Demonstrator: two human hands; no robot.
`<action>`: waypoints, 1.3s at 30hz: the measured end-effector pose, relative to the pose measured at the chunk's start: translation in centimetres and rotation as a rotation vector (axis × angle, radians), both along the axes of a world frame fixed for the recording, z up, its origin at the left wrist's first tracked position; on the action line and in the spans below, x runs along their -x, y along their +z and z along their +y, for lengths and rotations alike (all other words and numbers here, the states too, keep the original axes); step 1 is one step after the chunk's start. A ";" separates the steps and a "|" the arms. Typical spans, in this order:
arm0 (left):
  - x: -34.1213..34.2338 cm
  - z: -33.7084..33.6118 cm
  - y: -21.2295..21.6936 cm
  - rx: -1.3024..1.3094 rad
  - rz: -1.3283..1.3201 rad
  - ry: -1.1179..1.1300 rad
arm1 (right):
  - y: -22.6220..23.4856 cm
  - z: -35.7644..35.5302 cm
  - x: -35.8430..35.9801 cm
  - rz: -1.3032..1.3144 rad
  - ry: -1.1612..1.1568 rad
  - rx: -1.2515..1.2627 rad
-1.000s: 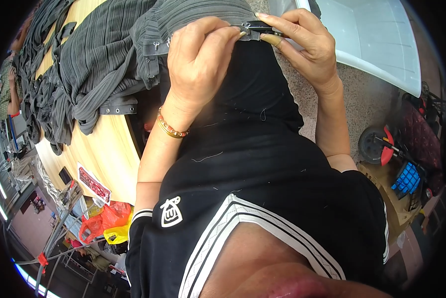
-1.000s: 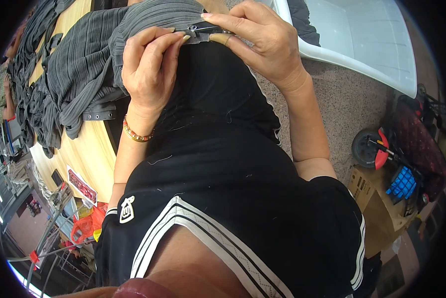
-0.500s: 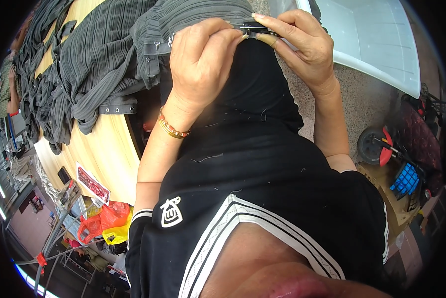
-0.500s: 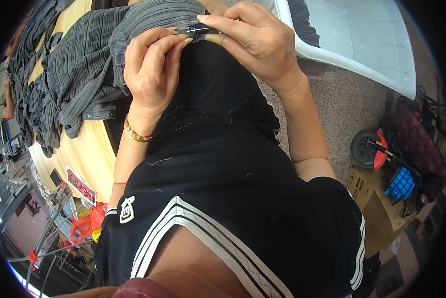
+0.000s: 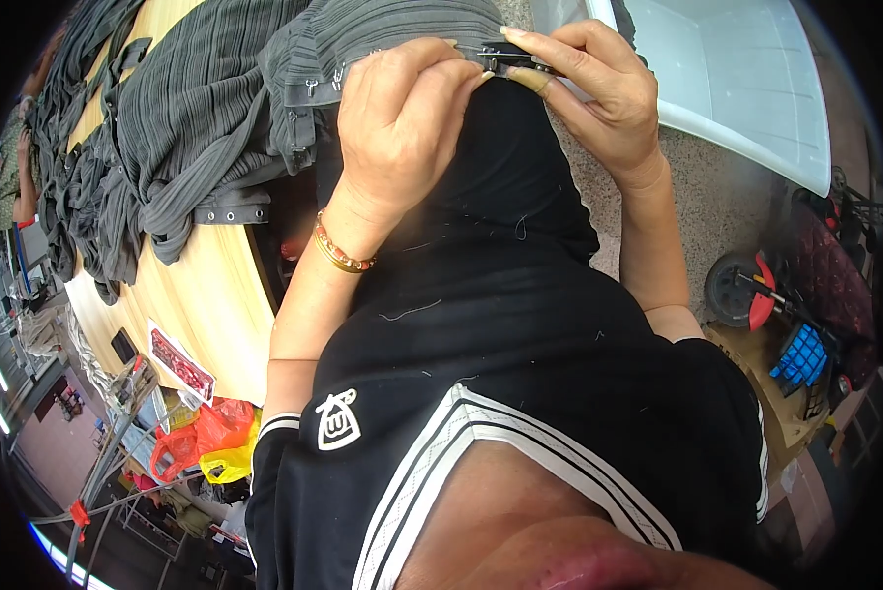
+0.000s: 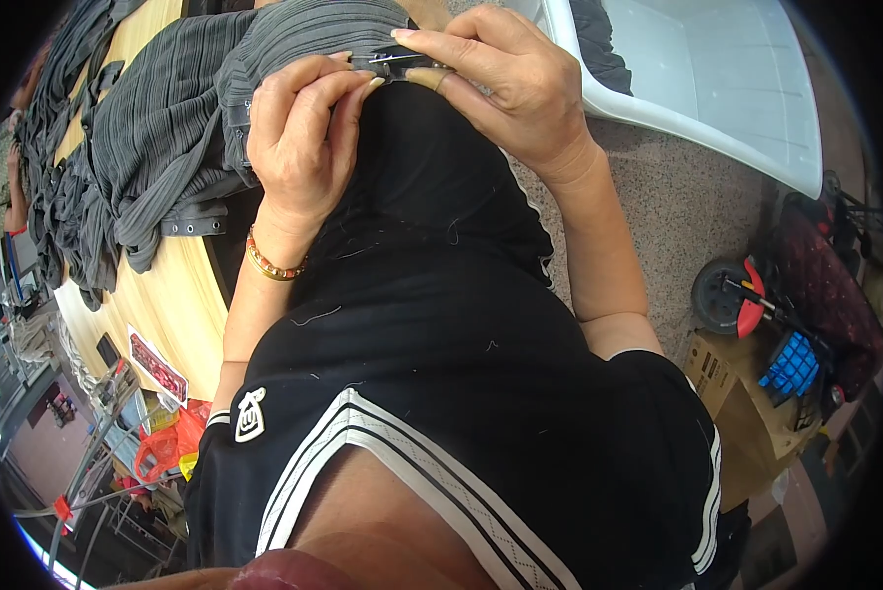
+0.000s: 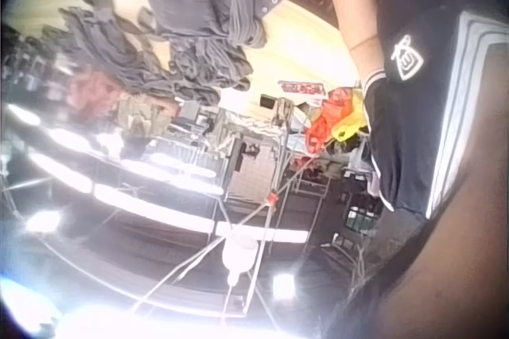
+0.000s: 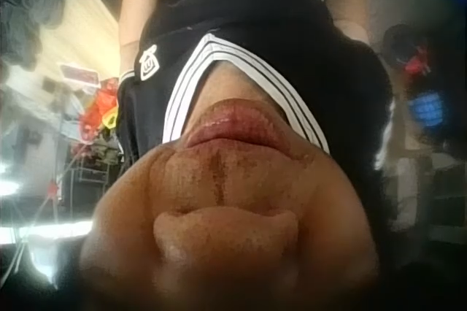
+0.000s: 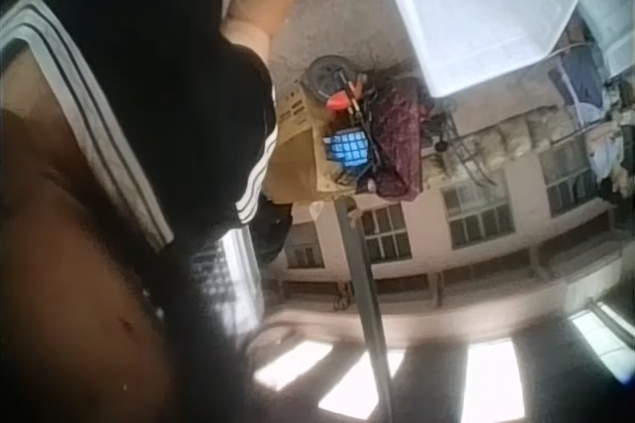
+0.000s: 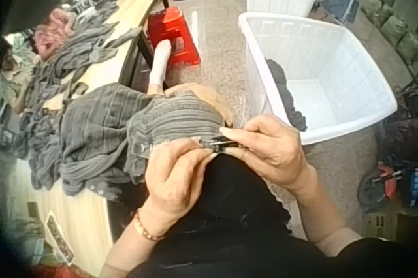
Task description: Trimming loose threads and inspecting grey fabric garments in a workshop.
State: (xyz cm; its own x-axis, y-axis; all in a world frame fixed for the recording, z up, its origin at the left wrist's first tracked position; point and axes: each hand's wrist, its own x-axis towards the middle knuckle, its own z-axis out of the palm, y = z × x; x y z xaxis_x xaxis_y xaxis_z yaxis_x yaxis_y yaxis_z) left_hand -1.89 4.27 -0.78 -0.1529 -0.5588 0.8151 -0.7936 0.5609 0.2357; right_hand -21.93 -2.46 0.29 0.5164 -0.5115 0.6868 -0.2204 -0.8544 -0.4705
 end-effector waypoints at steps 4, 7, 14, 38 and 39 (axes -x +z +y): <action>-0.2 0.0 -0.1 -0.003 -0.025 -0.018 | -0.3 0.1 0.3 0.057 -0.026 -0.006; -0.6 0.3 -0.4 -0.054 -0.036 -0.069 | -0.2 0.3 0.3 -0.003 -0.062 -0.106; -3.5 -0.8 0.7 -0.083 -0.231 0.034 | 0.1 -0.1 1.0 -0.172 -0.224 -0.538; -2.5 -1.8 3.0 -0.703 0.923 -0.278 | 2.2 -2.5 -3.8 -0.361 0.101 -0.885; -2.5 -1.8 3.1 -0.702 0.926 -0.280 | 2.2 -3.0 -3.9 -0.350 0.130 -0.959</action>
